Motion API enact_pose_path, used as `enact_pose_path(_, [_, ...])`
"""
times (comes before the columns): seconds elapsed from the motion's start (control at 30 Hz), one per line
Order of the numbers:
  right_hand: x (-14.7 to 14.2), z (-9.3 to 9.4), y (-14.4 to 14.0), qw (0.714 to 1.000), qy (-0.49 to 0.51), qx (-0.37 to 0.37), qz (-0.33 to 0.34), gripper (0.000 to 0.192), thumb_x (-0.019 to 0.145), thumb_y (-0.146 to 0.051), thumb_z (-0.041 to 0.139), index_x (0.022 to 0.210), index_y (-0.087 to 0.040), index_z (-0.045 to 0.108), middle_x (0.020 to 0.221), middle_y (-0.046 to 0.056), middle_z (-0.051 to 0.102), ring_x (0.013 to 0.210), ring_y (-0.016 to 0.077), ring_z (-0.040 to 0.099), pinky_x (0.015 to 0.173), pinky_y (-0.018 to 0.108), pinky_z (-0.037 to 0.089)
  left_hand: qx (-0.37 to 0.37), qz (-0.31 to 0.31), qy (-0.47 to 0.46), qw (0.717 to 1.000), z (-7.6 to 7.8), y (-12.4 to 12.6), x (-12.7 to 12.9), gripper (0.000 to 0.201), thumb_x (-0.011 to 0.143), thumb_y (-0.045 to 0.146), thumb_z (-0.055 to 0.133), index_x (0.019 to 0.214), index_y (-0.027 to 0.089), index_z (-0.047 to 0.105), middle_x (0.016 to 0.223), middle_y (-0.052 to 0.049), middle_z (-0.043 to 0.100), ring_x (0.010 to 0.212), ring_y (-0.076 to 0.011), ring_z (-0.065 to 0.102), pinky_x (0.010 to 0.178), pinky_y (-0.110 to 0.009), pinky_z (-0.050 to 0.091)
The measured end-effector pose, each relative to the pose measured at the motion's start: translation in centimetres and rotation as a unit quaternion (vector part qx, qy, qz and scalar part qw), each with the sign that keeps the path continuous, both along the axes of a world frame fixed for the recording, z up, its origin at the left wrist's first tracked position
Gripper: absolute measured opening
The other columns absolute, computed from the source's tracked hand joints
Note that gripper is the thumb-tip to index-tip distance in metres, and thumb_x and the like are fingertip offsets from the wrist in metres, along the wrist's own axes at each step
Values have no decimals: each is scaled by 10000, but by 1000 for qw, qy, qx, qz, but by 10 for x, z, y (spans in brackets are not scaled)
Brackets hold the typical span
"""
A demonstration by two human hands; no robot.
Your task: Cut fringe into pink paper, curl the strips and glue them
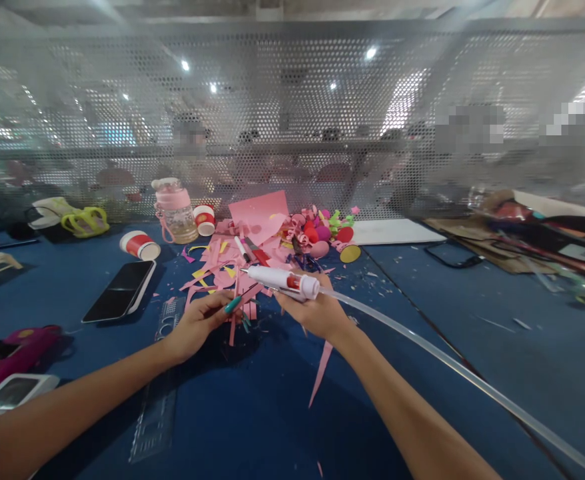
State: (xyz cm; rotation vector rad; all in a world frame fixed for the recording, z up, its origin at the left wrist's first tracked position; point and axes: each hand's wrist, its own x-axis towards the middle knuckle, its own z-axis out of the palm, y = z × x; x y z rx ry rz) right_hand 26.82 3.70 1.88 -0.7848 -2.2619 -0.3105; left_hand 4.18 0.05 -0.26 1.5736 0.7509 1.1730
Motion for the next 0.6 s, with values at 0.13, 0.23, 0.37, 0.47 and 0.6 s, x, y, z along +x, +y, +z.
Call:
enact_pose_path(0.13, [0,-4,3,1000,-10,20,-3,237,785,-206,465,736,-208,697,646,58,652,734,240,620,671,427,486,3,6,7,1000,0,0,0,230,772,350,551,715,139,622,745,-39,561,700,-132,548,676,-257,455])
enact_pose_path(0.23, [1,-6,4,1000,-10,27,-7,231,783,-215,466,729,-204,690,638,56,643,720,231,618,659,412,497,8,3,7,1000,0,0,0,229,781,343,541,718,139,624,748,-40,564,702,-131,551,679,-255,453])
enact_pose_path(0.37, [-3,-3,1,1000,-1,26,-12,237,790,-225,468,689,-197,681,607,54,628,704,218,609,656,391,497,12,-2,2,1000,1,0,0,214,783,332,541,725,143,623,758,-41,562,705,-132,550,678,-257,455])
enact_pose_path(0.47, [-7,2,-2,1000,23,11,-9,256,800,-231,468,644,-180,665,582,53,610,639,189,597,628,355,493,6,-3,-1,1000,1,-1,0,220,781,337,541,723,140,621,758,-42,558,697,-131,550,673,-261,458])
enact_pose_path(0.6, [-8,10,-5,1000,13,10,7,293,803,-216,448,600,-180,657,570,54,596,585,169,572,550,321,474,6,-7,3,1000,1,-1,0,216,790,330,531,735,142,621,767,-41,559,704,-129,551,681,-262,456])
